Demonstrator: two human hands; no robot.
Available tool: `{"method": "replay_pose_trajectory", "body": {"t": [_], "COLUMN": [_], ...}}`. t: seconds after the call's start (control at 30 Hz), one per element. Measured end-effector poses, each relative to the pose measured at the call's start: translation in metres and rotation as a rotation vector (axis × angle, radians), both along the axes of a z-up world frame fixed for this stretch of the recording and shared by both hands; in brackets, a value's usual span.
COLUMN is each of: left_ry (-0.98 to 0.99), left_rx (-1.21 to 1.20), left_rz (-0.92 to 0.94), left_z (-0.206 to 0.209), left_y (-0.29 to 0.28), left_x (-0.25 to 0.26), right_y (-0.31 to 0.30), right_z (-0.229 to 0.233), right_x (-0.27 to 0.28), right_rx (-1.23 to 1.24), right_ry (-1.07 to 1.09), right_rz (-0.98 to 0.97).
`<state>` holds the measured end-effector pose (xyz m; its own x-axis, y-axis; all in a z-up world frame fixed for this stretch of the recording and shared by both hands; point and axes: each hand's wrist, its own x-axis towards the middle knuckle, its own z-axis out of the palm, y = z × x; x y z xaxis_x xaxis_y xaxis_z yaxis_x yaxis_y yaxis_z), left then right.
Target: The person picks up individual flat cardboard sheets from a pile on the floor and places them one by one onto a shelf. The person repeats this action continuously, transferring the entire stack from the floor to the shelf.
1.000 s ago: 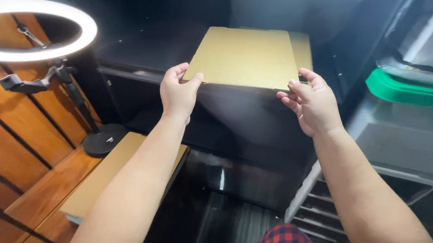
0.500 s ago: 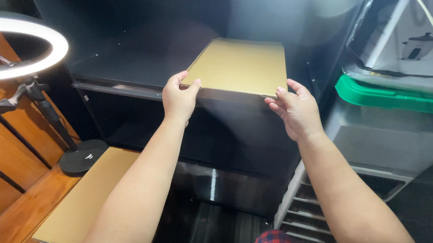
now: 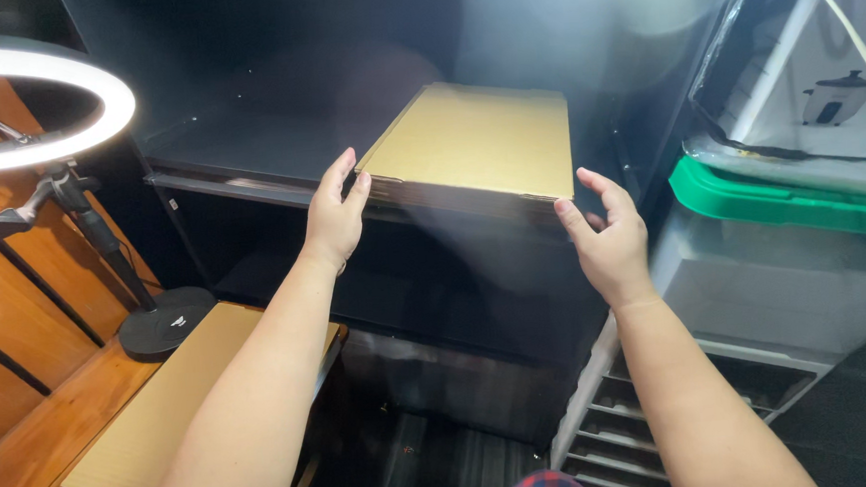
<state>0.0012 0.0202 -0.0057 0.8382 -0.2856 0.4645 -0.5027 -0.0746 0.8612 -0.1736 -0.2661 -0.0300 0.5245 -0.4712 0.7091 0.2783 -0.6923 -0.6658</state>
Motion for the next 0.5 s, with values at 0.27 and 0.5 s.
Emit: {"method": "replay_pose_trajectory", "body": {"t": [0.27,0.5], "left_ry": [-0.145,-0.18], "left_rx": [0.071,0.113], "left_rz": [0.033,0.127], "left_z": [-0.009,0.0], "left_y": [-0.015,-0.03], "left_x": [0.028,0.044], "right_y": [-0.022,-0.026], "right_z": [-0.009,-0.003], "right_x": [0.022,0.033], "right_rx": [-0.081,-0.079], "right_ry": [0.02,0.007], "right_rz": [-0.071,-0.097]}}
